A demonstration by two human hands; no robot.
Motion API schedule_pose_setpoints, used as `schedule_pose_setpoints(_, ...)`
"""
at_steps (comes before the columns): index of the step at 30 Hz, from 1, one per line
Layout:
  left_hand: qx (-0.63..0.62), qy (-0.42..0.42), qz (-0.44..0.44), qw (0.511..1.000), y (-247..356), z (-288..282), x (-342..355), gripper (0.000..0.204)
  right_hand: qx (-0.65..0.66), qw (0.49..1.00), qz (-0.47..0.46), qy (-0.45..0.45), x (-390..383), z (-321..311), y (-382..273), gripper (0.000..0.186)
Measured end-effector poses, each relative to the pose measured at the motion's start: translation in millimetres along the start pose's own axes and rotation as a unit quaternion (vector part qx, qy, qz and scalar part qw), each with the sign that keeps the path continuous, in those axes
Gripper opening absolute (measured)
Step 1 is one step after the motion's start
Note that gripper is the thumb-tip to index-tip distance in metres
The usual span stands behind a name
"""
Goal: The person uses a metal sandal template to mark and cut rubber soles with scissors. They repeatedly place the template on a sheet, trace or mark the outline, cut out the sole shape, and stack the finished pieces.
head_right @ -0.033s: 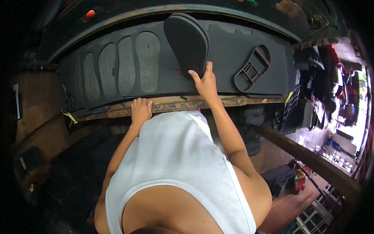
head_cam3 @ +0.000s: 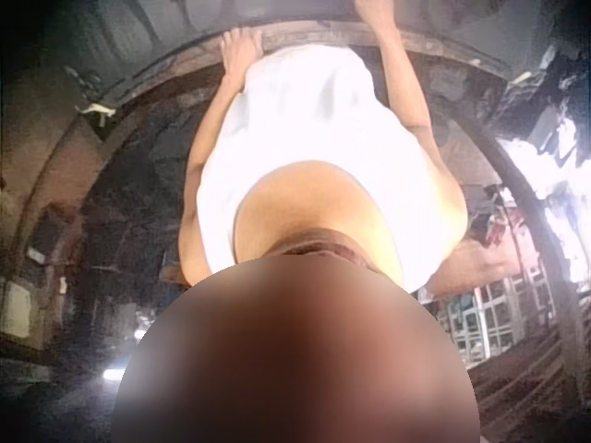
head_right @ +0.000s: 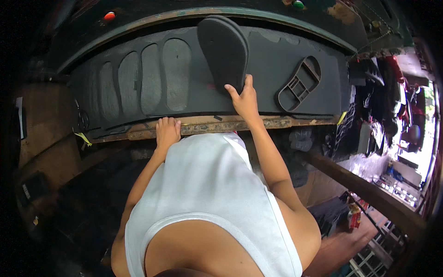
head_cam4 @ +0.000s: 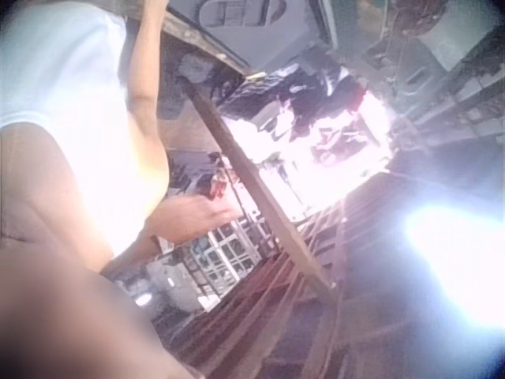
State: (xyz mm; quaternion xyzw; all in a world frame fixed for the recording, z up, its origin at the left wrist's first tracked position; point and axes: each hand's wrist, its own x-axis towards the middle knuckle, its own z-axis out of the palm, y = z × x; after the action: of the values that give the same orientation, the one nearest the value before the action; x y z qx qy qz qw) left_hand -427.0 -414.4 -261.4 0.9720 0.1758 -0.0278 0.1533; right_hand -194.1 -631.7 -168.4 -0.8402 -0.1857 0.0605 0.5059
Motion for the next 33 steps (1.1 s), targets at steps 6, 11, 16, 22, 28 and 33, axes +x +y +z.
schedule_pose_setpoints(6,-0.118,-0.023,0.075,0.99,-8.7,-11.7,0.1,0.022,0.215,0.963,0.159,-0.04,11.3,3.1,21.7,0.071)
schedule_pose_setpoints(11,-0.19,-0.044,0.187,0.963,-24.6,-31.1,0.0,0.031,0.097,0.957,0.245,-0.122,10.8,5.5,29.4,0.074)
schedule_pose_setpoints(16,-0.396,0.037,0.094,0.913,14.7,-58.8,3.7,0.031,0.098,0.962,0.223,-0.124,14.4,2.3,22.0,0.064)
schedule_pose_setpoints(22,-0.637,-0.112,0.027,0.762,43.7,-86.1,71.2,0.045,0.097,0.964,0.221,-0.109,22.7,7.2,20.1,0.054)
schedule_pose_setpoints(28,-0.852,-0.197,0.07,0.48,62.6,-70.1,119.3,0.053,0.066,0.977,0.19,-0.075,23.4,16.8,26.3,0.053)
schedule_pose_setpoints(33,-0.588,-0.098,0.019,0.803,71.9,-66.7,125.2,0.036,0.126,0.967,0.212,-0.065,23.1,18.7,34.5,0.051)
